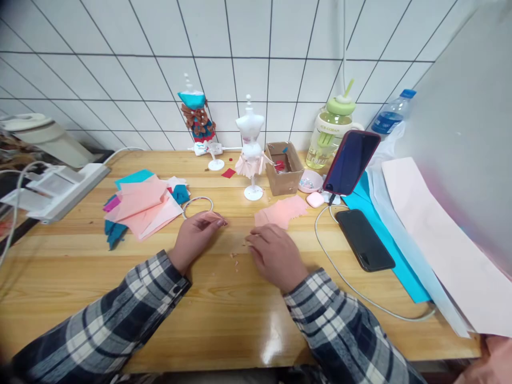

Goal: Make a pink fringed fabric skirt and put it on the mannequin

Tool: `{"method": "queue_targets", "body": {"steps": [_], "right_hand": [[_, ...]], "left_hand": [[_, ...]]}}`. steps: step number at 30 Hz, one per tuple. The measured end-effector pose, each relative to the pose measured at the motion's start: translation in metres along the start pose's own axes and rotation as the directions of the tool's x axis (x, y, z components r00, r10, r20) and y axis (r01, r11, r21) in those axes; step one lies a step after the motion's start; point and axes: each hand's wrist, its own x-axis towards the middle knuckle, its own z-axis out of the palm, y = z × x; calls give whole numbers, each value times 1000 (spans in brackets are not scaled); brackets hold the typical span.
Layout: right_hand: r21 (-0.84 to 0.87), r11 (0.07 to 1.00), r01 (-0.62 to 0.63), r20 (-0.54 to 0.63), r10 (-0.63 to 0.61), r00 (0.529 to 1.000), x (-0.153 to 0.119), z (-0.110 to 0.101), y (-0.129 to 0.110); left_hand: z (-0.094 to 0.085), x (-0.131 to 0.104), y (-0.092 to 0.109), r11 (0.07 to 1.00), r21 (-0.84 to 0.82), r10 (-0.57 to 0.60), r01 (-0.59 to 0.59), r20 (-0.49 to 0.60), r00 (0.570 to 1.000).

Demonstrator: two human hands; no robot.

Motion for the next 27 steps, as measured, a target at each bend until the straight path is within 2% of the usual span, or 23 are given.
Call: {"method": "queue_targets", "body": {"steps": [3, 7, 12, 15, 21, 23, 27], "right_hand": [[39, 994, 105, 117, -108, 987, -3, 15, -20], [81, 989, 126, 275, -144, 951, -17, 31, -49], [192, 951, 242, 347, -297, 890, -18, 34, -77], [236, 917, 323, 340, -389, 856, -14, 37, -75], [253, 826, 503, 301, -562, 771, -14, 38, -43], [235, 820, 521, 258, -570, 780, -14, 38, -38], [152, 891, 428, 246, -454, 857, -9, 40, -44]], "left_hand": [[0, 2, -4, 998, -66, -12, 12, -12, 1000], [-1, 5, -6, 988, -150, -34, 30, -28, 999], [-4, 9, -4, 974, -221, -64, 50, -58, 996], [-5, 9, -4, 973, -219, -85, 75, -34, 996], [-7, 9, -5, 972, -221, -90, 82, -30, 995], [-8, 9, -6, 971, -222, -102, 93, -32, 994], [-7, 10, -7, 968, -228, -110, 103, -20, 994]]}}
